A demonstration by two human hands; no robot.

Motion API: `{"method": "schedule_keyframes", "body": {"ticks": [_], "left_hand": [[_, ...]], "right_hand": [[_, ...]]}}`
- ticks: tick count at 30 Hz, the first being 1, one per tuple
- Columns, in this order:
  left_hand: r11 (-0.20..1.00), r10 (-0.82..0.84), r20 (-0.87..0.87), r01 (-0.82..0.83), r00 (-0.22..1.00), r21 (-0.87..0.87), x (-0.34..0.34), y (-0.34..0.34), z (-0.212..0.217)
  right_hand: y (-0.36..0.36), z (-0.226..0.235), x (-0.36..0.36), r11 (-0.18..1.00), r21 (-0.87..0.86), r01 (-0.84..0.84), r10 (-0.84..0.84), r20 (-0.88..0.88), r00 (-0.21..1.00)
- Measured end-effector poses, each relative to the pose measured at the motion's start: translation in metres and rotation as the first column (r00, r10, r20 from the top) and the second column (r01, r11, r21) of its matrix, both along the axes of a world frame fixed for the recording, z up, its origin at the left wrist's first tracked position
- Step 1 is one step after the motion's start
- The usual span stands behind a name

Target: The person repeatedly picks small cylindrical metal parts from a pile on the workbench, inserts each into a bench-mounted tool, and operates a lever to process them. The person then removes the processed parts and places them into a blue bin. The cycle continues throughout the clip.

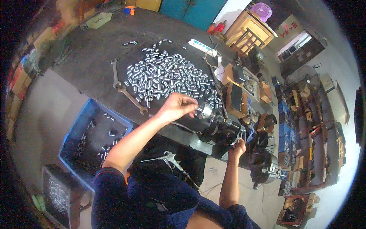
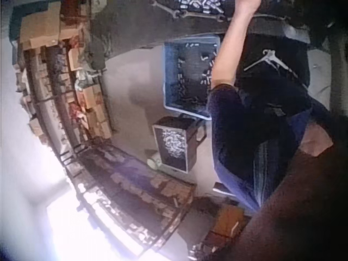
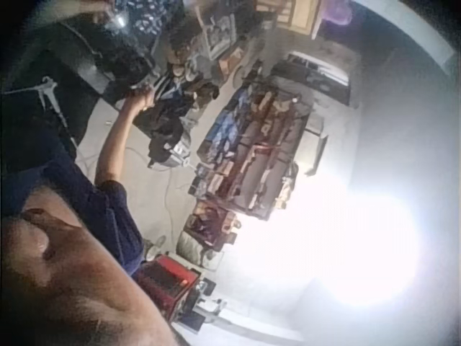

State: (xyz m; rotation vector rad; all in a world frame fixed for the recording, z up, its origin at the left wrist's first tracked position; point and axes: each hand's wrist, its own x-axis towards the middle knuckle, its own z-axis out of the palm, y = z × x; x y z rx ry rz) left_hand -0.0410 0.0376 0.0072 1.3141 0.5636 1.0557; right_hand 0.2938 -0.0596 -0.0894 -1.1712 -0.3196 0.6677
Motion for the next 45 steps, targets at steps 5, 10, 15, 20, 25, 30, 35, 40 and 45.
{"method": "schedule_keyframes", "body": {"ticks": [5,10,15,20,25,30,35,40,45], "left_hand": [[0.999,-0.025,-0.078,0.028,0.997,0.04,0.001,0.014,-0.014],[0.998,-0.063,-0.094,0.064,0.994,0.005,0.002,0.017,-0.007],[0.994,-0.11,-0.035,0.11,0.993,0.023,0.004,0.019,-0.01],[0.991,-0.129,0.012,0.129,0.992,0.044,0.005,0.021,-0.01],[0.978,0.089,-0.455,0.007,0.886,0.206,0.011,0.011,-0.007],[0.973,0.219,-0.445,-0.161,0.868,0.165,0.023,-0.003,-0.012],[0.946,0.304,-0.451,-0.211,0.839,0.245,0.018,-0.001,0.003],[0.982,0.18,-0.507,-0.187,0.843,0.038,0.018,0.002,0.001],[0.986,0.147,-0.388,-0.166,0.91,-0.016,0.021,0.002,-0.002]], "right_hand": [[-0.005,0.009,-0.007,0.999,0.023,-0.03,0.029,0.046,0.999],[-0.02,0.018,-0.011,0.999,0.046,-0.001,-0.002,0.044,0.999],[-0.038,0.044,-0.003,0.991,0.051,-0.128,0.121,0.119,0.986],[-0.023,0.093,-0.011,0.982,0.055,-0.182,0.165,0.228,0.96],[0.04,0.113,-0.001,0.989,0.122,-0.086,0.059,0.207,0.976],[0.083,0.067,0.028,0.998,0.005,-0.061,0.055,0.363,0.93],[0.063,-0.015,0.055,0.997,-0.051,-0.056,0.076,0.7,0.71],[0.035,0.014,0.0,0.987,0.029,-0.159,0.154,0.129,0.98],[0.04,-0.037,0.049,0.966,0.055,-0.254,0.238,0.2,0.95]]}}
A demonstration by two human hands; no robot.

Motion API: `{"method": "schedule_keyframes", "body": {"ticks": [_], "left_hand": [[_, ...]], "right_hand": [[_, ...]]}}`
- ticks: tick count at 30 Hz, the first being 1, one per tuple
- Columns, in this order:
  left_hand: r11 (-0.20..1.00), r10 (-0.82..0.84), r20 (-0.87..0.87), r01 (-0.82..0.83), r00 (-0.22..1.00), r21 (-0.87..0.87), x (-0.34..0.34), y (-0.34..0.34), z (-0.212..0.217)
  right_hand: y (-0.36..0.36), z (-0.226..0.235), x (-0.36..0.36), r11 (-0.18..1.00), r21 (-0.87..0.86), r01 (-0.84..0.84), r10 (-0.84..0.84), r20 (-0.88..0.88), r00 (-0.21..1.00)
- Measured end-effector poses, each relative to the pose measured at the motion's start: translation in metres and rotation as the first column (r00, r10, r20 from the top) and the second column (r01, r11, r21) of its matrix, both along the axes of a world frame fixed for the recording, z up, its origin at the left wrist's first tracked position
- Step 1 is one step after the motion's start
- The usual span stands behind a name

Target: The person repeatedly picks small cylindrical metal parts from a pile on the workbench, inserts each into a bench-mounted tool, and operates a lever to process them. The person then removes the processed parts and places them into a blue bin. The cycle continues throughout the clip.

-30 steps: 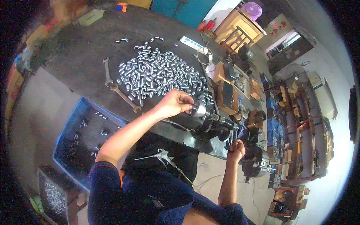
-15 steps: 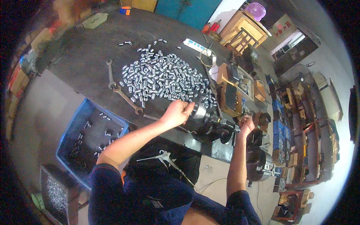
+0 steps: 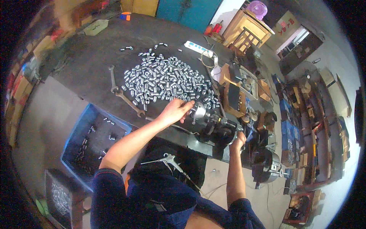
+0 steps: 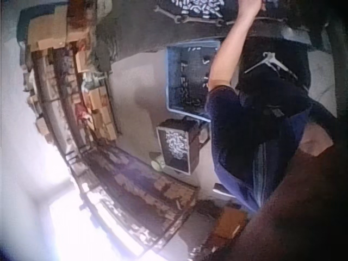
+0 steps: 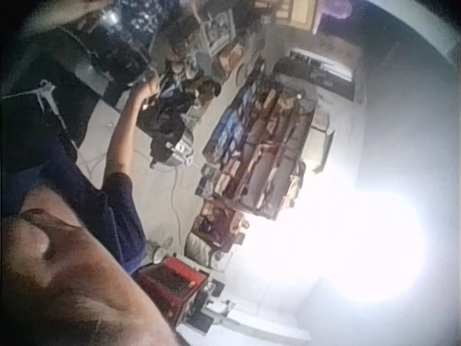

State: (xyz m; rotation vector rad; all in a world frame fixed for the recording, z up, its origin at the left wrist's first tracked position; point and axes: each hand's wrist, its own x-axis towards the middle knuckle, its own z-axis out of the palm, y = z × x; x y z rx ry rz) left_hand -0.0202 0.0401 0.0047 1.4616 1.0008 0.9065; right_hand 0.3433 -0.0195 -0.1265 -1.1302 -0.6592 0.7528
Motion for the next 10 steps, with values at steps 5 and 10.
{"method": "schedule_keyframes", "body": {"ticks": [5,10], "left_hand": [[0.998,0.004,-0.005,-0.004,1.0,0.059,0.006,0.003,-0.006],[0.994,0.084,-0.062,-0.079,0.995,0.082,0.011,0.0,-0.01]], "right_hand": [[-0.007,0.018,-0.016,0.998,-0.064,0.002,-0.009,-0.11,0.994],[0.005,0.013,-0.012,0.998,-0.017,-0.056,0.053,-0.131,0.99]]}}
